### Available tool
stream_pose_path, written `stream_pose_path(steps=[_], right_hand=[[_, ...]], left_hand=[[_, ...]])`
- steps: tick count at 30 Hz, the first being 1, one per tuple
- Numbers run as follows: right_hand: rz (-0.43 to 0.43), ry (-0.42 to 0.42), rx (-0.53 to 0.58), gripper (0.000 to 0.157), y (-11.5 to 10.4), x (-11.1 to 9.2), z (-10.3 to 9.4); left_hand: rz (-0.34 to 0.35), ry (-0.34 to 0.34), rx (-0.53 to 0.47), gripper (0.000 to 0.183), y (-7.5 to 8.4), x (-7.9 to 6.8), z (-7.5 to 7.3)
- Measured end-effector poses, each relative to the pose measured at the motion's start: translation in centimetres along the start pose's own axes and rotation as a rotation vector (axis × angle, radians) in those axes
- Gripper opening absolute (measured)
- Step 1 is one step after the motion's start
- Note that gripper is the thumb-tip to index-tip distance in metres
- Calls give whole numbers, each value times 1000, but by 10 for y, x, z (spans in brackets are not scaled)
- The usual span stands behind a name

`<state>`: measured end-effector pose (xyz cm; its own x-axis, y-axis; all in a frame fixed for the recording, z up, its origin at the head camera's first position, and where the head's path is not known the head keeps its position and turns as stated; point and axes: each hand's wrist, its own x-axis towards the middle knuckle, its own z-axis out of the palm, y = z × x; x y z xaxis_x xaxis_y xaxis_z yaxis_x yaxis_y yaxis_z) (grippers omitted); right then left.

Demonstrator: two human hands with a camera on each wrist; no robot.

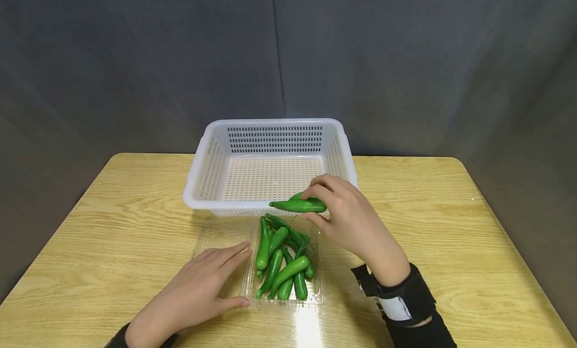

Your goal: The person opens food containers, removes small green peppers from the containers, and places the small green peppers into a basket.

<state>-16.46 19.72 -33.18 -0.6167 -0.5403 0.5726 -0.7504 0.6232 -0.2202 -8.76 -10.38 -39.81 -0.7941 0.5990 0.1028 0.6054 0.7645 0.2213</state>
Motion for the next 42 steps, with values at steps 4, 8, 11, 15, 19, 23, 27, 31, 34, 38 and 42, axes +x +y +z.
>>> stream_pose_path(steps=[4, 8, 11, 15, 19, 23, 27, 31, 34, 38, 42], right_hand=[[44, 17, 1, 32, 8, -1, 1], [74, 22, 0, 31, 14, -1, 3], [97, 25, -6, 31, 18, -1, 6], [138, 33, -4, 30, 21, -2, 8], [180, 47, -10, 30, 25, -2, 10], [209, 50, -27, 31, 28, -1, 12], [232, 47, -32, 32, 30, -1, 13], [242, 45, -31, 31, 32, -1, 15], [237, 42, -29, 30, 34, -2, 18], [226, 45, -37, 30, 35, -2, 20], [208, 47, -50, 29, 36, -1, 22]], left_hand=[[-5, -9, -5, 87, 0, 0, 1], [-8, -11, -8, 88, -1, 0, 0], [-6, -6, -10, 88, -2, 0, 0], [-6, -10, -11, 88, -2, 0, 1], [-8, -10, -8, 88, -1, 0, 1], [-10, -12, -3, 88, 0, 0, 0], [-11, -14, 3, 88, 0, 0, 0], [-4, -8, 10, 88, 0, 0, 1], [-2, -5, 7, 88, 0, 0, 1], [-2, -5, 7, 88, 0, 0, 1], [-4, -4, 14, 87, 1, 0, 1]])
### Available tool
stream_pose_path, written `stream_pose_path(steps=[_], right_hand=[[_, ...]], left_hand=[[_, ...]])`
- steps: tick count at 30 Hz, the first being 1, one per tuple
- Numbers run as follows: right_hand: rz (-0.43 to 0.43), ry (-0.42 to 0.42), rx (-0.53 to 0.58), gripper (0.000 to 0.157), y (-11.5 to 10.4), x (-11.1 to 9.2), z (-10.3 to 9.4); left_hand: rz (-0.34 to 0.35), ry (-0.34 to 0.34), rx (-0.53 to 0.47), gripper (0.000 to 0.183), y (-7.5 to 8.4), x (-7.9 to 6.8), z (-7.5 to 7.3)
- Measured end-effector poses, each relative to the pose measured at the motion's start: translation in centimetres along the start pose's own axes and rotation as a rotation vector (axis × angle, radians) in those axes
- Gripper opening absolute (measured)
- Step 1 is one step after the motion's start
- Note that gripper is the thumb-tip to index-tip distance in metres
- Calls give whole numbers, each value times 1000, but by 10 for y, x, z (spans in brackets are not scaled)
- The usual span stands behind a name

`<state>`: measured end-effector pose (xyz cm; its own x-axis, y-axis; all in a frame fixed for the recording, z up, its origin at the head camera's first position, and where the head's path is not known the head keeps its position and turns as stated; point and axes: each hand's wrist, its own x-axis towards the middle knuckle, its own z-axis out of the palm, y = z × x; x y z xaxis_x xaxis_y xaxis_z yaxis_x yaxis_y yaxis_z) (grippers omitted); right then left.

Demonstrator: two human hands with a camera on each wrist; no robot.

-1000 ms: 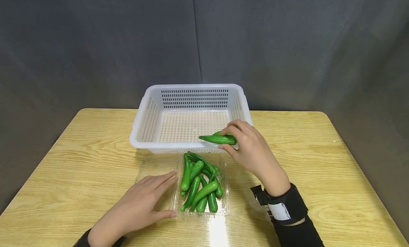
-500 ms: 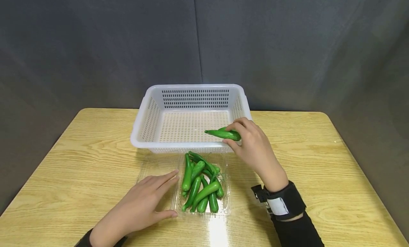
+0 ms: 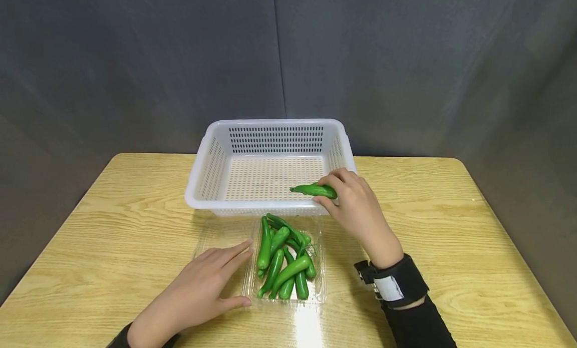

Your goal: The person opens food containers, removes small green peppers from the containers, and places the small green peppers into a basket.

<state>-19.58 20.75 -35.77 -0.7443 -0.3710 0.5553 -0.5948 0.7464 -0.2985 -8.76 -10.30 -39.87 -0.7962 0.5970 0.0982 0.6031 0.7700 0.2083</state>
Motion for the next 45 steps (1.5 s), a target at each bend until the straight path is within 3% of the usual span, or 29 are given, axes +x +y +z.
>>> stream_pose_path(steps=[17, 35, 45], right_hand=[[25, -36, -35, 27, 0, -1, 5], [133, -201, 8, 28, 0, -2, 5], [83, -213, -17, 32, 1, -2, 6]], left_hand=[[3, 3, -2, 87, 0, -1, 0], [-3, -5, -7, 86, 1, 0, 0], [-1, -7, 2, 85, 1, -1, 0]])
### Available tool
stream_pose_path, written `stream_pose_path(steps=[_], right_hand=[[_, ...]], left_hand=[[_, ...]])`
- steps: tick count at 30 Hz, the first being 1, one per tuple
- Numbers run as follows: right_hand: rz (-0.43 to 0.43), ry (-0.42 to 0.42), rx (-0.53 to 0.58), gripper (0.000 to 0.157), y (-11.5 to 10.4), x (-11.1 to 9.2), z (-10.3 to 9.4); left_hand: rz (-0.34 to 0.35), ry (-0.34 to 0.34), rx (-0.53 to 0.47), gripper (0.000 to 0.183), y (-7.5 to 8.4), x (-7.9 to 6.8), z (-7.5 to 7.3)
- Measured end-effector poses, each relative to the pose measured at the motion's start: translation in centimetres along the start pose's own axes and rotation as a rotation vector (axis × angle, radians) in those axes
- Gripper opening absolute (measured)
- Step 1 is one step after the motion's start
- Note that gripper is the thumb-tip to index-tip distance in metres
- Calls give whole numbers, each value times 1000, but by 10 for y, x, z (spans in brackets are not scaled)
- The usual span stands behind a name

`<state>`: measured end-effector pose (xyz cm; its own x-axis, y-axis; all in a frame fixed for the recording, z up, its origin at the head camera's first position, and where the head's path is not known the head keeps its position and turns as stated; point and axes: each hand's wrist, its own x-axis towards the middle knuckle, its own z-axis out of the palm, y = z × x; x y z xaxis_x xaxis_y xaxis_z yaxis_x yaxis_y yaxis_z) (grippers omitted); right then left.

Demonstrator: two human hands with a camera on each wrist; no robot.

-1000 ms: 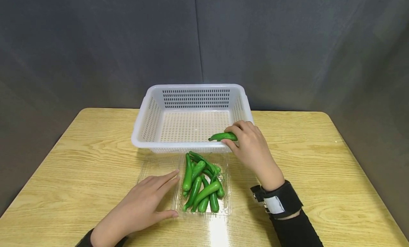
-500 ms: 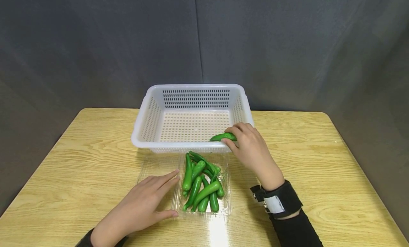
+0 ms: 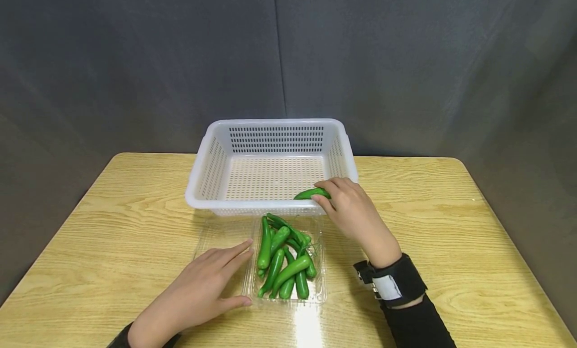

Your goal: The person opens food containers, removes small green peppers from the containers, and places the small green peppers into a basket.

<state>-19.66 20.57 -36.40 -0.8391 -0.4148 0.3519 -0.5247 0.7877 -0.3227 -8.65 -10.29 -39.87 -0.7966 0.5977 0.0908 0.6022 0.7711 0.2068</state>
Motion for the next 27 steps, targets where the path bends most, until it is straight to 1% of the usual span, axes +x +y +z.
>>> stream_pose_path(steps=[7, 13, 22, 27], right_hand=[[-31, -8, -22, 33, 1, 0, 1], [-42, 10, -29, 33, 2, 1, 1], [-128, 106, -44, 25, 0, 0, -3], [-219, 168, -36, 19, -3, 0, -5]], left_hand=[[-4, 2, -8, 86, 0, 0, 1], [-7, 3, -14, 87, -1, 0, 1], [-1, 10, -8, 86, -1, 0, 2], [-2, 8, -10, 87, -1, 0, 2]])
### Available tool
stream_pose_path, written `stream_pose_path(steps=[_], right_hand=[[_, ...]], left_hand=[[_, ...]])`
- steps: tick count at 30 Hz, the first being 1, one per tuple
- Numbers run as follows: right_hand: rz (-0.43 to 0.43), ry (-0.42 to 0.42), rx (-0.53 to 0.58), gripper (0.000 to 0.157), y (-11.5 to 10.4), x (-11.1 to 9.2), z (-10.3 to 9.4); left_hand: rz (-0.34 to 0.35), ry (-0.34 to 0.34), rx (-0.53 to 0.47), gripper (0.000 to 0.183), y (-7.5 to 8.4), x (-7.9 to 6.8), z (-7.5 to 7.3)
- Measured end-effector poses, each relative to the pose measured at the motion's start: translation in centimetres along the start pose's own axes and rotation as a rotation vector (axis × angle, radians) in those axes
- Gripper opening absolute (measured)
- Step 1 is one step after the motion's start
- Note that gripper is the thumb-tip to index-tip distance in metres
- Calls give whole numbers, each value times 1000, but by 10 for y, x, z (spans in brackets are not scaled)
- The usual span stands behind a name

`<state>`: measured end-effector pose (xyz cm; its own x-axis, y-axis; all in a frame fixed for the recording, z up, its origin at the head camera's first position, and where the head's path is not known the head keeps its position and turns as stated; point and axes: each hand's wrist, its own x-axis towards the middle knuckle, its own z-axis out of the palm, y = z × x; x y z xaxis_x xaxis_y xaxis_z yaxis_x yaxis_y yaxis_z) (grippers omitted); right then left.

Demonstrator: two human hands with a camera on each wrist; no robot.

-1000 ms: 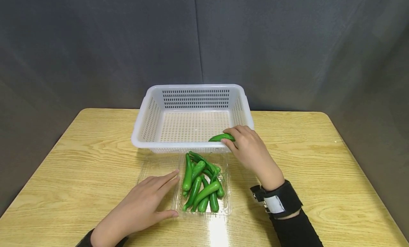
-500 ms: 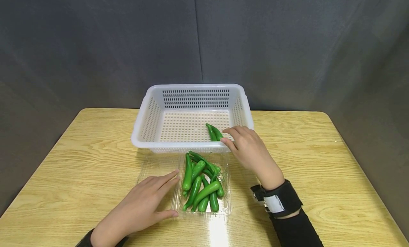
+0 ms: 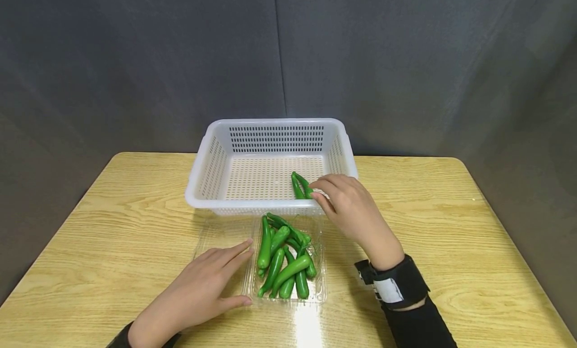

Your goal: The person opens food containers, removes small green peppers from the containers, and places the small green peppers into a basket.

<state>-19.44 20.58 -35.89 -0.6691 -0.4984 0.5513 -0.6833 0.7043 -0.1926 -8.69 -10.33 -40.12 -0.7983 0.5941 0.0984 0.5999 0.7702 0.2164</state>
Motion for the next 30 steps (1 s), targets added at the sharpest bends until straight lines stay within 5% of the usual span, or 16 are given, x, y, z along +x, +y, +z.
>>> stream_pose_path(steps=[5, 14, 30], right_hand=[[-99, 57, 12, 16, -5, 1, -3], [-139, 49, 41, 16, -19, 2, -11], [-116, -224, 214, 14, -46, 1, -19]], left_hand=[[1, -3, 4, 86, 0, 0, 0], [-2, -3, 2, 86, 0, 0, 0], [-3, -11, 4, 87, 0, 0, -1]])
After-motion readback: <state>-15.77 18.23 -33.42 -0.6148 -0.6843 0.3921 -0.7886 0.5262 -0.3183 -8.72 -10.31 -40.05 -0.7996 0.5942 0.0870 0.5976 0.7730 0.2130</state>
